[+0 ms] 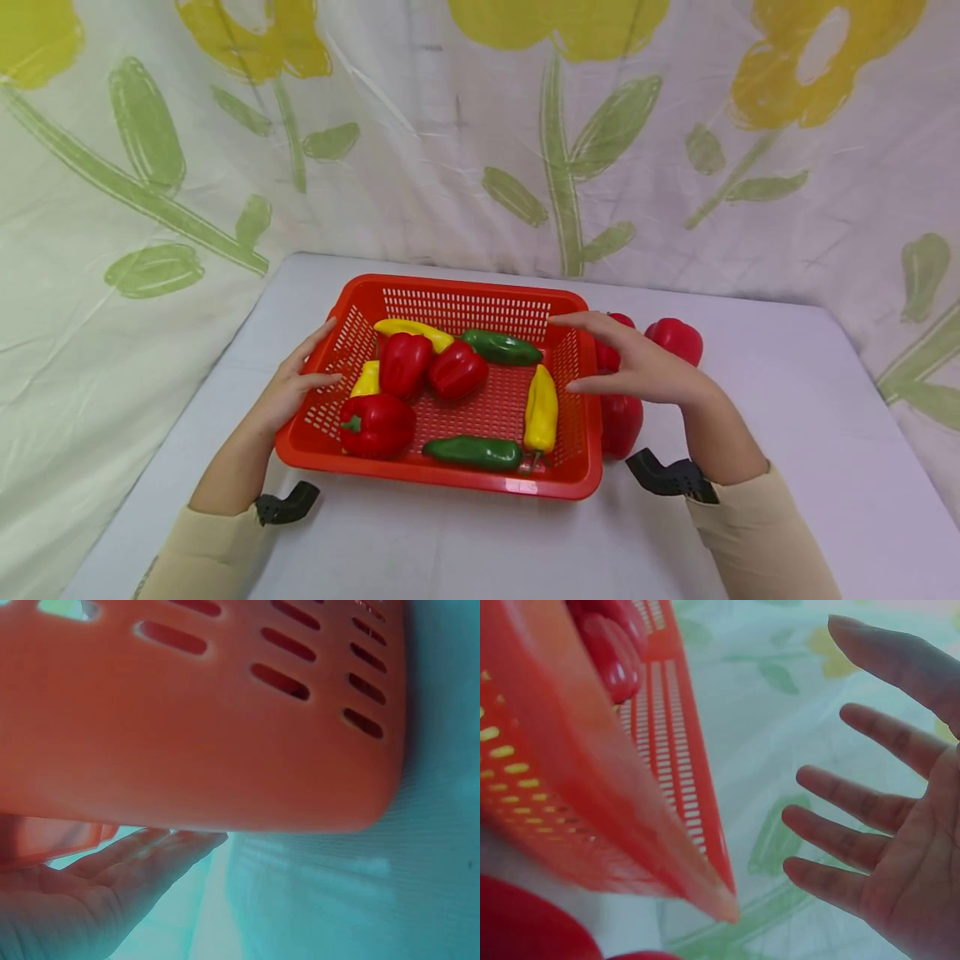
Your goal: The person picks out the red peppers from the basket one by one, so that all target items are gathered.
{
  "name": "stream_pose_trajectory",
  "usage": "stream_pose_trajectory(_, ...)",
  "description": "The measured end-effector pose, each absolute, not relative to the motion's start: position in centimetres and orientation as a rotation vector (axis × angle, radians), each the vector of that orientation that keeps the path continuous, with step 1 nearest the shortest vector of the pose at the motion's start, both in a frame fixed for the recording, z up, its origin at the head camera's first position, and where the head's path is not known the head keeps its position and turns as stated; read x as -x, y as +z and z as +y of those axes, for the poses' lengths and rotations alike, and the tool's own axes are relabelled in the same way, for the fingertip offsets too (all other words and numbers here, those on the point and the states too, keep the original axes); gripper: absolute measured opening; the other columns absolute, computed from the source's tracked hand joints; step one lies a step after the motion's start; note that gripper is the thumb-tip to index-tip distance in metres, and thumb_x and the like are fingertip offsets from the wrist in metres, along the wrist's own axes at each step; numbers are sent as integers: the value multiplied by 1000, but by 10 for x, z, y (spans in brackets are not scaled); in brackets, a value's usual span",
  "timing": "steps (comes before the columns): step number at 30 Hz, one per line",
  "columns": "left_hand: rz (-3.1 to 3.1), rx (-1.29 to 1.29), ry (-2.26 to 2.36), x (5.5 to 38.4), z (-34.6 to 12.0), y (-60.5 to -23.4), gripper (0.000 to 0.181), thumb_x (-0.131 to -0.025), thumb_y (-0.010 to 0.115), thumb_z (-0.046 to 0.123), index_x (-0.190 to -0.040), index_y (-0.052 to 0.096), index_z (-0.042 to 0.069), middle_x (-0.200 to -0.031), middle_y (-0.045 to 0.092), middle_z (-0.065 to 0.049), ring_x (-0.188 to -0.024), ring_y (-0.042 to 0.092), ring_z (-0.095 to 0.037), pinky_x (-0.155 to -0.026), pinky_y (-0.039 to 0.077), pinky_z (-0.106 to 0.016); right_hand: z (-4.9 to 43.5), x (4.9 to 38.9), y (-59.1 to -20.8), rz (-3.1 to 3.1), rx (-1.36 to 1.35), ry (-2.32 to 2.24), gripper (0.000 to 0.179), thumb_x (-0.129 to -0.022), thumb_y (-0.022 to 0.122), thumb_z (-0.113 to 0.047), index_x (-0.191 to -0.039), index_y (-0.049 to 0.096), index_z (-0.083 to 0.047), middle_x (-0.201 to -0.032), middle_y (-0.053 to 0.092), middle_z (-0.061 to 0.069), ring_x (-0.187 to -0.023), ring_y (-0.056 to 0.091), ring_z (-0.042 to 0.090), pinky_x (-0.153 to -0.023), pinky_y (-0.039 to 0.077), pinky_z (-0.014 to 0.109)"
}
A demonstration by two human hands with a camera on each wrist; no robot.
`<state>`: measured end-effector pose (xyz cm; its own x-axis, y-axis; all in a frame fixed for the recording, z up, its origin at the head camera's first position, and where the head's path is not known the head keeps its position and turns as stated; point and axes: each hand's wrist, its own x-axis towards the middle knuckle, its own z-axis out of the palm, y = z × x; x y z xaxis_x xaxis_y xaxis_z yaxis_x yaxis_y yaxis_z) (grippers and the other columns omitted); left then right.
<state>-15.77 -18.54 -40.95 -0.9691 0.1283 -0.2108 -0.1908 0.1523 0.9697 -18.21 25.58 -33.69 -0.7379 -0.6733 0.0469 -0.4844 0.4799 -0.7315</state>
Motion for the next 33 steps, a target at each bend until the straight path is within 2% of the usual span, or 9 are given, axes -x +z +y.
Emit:
stream_pose_trajectory(6,2192,60,1894,158,-185,-409,71,-91,45,2,-149,18,33,-154,21,-7,-127,39,-34,-89,52,-39,245,187,-329,2467,1096,-1043,73,-78,74,-17,-141,37,-23,-141,39,-1,-127,32,-2,-90,52,43)
stream_pose_trajectory(11,2196,55,1891,158,-185,-409,71,-91,45,2,-149,18,32,-155,20,-6,-127,39,-33,-89,52,-37,231,190,-322,2427,1172,-995,71,-78,74,-21,-140,40,-21,-143,40,4,-130,33,8,-92,52,38)
stream_pose_trajectory(15,2207,56,1880,158,-186,-409,71,-91,45,2,-149,18,32,-155,20,-6,-127,39,-33,-87,52,-34,217,191,-318,2392,1175,-938,71,-78,74,-26,-140,40,-25,-145,38,0,-133,32,15,-95,49,34)
stream_pose_trajectory(20,2204,59,1883,158,-186,-409,71,-91,45,2,-149,18,33,-155,20,-5,-127,39,-34,-89,52,-38,201,192,-318,2304,1179,-918,69,-78,73,-28,-139,40,-29,-145,37,-4,-134,30,17,-96,49,35)
stream_pose_trajectory(33,2171,68,1904,158,-186,-408,72,-91,45,2,-149,18,35,-153,23,-8,-122,42,-33,-85,54,-36,172,196,-317,2191,1273,-848,66,-81,71,-29,-139,42,-21,-147,36,0,-137,29,21,-104,42,42)
